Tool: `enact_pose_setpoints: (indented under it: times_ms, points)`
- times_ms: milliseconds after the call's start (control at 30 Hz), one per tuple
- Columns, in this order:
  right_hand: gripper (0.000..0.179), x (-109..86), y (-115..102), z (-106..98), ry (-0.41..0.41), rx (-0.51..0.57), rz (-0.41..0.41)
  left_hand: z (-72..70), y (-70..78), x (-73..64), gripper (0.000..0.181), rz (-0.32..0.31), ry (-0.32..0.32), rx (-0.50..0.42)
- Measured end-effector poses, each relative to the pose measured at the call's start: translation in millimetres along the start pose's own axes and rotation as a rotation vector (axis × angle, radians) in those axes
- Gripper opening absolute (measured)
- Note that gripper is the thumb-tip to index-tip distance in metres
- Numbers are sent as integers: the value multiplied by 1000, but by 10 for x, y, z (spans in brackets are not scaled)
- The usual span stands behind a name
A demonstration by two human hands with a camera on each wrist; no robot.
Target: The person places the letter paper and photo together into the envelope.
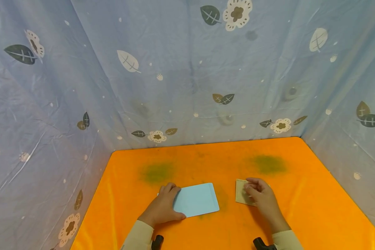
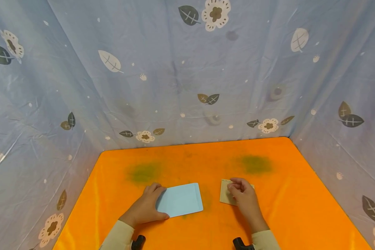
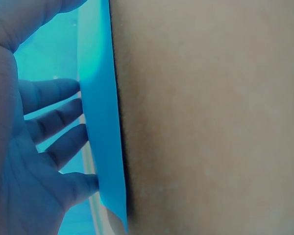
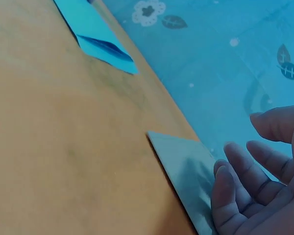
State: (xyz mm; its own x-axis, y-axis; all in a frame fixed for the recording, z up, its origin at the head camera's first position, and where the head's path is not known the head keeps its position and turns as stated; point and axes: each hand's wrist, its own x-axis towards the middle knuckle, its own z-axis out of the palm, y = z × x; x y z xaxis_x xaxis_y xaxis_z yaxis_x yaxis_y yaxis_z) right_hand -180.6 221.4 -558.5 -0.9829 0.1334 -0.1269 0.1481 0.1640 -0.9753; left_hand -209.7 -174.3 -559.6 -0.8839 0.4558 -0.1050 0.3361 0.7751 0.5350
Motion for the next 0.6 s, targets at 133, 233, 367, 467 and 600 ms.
enact_pose_setpoints:
  times_ms: [133,233,367,467,600]
  points:
    - [48,-1,21,-78,18,-8,-2,0,21,8,102,3,9,6]
    - [49,-4,40,-131,27,-13,-13,9,18,8,101,-4,8,5]
    - [48,-5,47,-194,35,-17,-1,6,11,2,101,-11,3,-3]
    - [48,-4,36,-236,44,-38,6,5,5,7,101,-12,2,-6]
    - [48,-1,50,-299,70,-67,4,7,-5,10,102,-10,1,-1]
